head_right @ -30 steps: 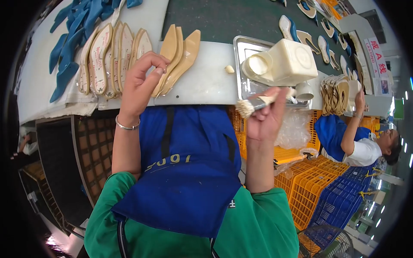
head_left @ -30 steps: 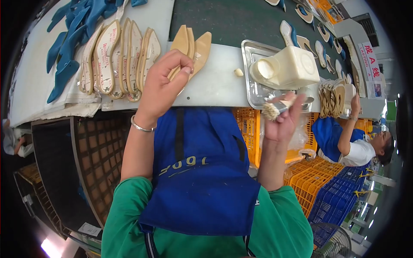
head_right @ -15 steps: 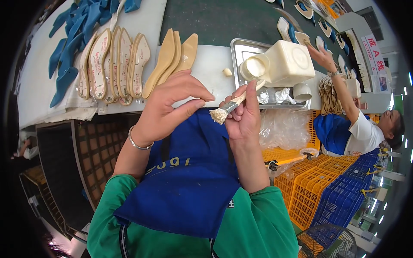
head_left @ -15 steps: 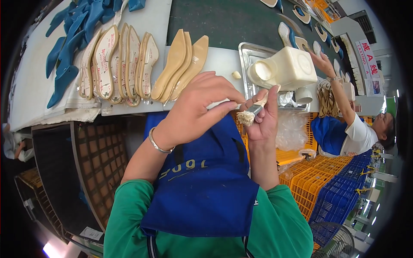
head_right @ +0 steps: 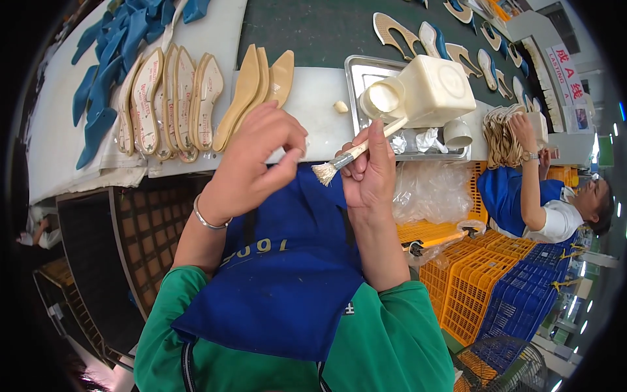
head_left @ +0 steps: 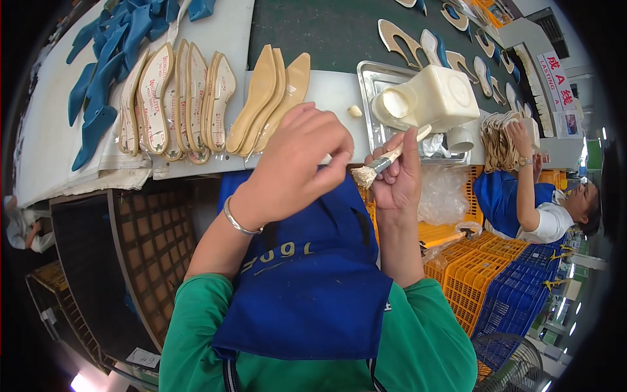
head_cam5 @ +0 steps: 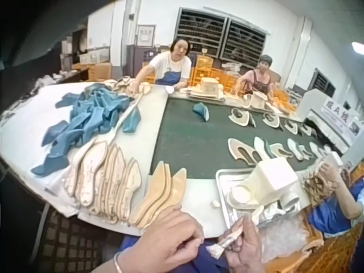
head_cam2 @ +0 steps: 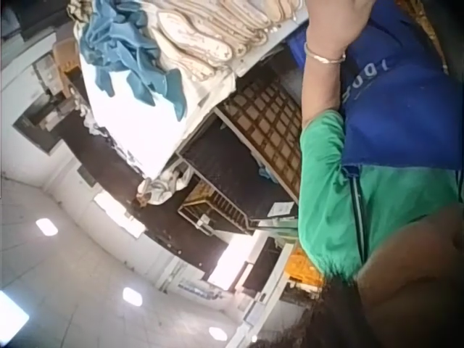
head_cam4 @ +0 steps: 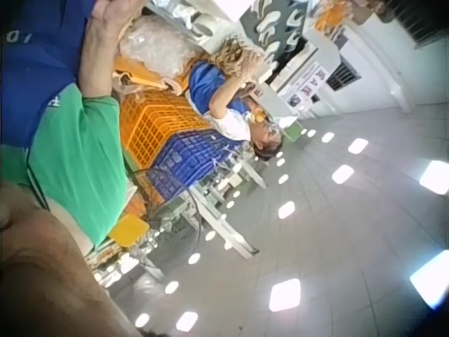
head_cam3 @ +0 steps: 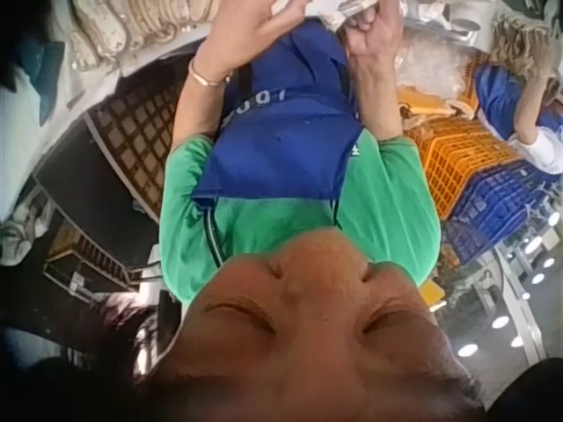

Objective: Applying glue to shoe insoles and assembling them with lasts in a factory environment.

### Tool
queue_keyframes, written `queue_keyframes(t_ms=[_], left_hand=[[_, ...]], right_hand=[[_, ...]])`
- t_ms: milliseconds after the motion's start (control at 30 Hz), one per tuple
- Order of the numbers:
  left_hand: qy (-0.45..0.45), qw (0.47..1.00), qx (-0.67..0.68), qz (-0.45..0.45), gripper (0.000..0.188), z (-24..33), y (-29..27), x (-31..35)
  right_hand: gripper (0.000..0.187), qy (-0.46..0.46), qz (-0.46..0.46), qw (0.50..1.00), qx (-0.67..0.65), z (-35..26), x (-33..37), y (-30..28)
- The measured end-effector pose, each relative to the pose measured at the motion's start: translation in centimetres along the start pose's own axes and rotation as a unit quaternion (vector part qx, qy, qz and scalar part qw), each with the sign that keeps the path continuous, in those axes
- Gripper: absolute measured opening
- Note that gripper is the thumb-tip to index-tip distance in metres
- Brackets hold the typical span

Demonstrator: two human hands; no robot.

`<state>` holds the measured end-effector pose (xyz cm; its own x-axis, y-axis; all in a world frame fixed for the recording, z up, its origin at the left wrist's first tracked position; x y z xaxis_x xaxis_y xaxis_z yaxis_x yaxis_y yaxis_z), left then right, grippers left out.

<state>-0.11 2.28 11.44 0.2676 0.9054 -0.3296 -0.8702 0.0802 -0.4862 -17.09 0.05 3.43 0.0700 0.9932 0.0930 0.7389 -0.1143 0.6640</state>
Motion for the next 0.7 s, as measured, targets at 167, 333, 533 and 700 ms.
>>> queue_keyframes(t_ms=[167,333,533,700], left_hand=[[0.016,1.000,0.001,0.003,0.008,0.3,-0.6,0.2],[0.042,0.998,-0.034,-0.011,0.008,1.2,0.8,0.2],[0.049,0.992,-0.116,0.016,0.010,1.7,1.5,0.4],[0.038,0.989,-0.146,0.008,0.010,1.6,1.9,0.4]], right_hand=[[0.039,-0.042,-0.007,0.998,0.046,-0.6,0.0,-0.1],[0.035,-0.095,-0.006,0.992,0.083,-1.5,0.2,0.2],[0.024,-0.202,-0.007,0.969,0.145,-3.0,1.0,0.9],[0.021,-0.226,-0.021,0.964,0.141,-3.0,1.2,0.8]])
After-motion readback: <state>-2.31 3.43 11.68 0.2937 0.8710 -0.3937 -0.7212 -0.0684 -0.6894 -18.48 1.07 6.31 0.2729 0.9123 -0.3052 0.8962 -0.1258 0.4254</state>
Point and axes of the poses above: each hand's wrist, its own x-axis away from the middle knuckle, its own y-axis out of the palm, z = x × y, the point moved 7 cm from there along -x, towards the middle knuckle, and after that the axes turned 9 degrees about -y, right-handed, at the moved point
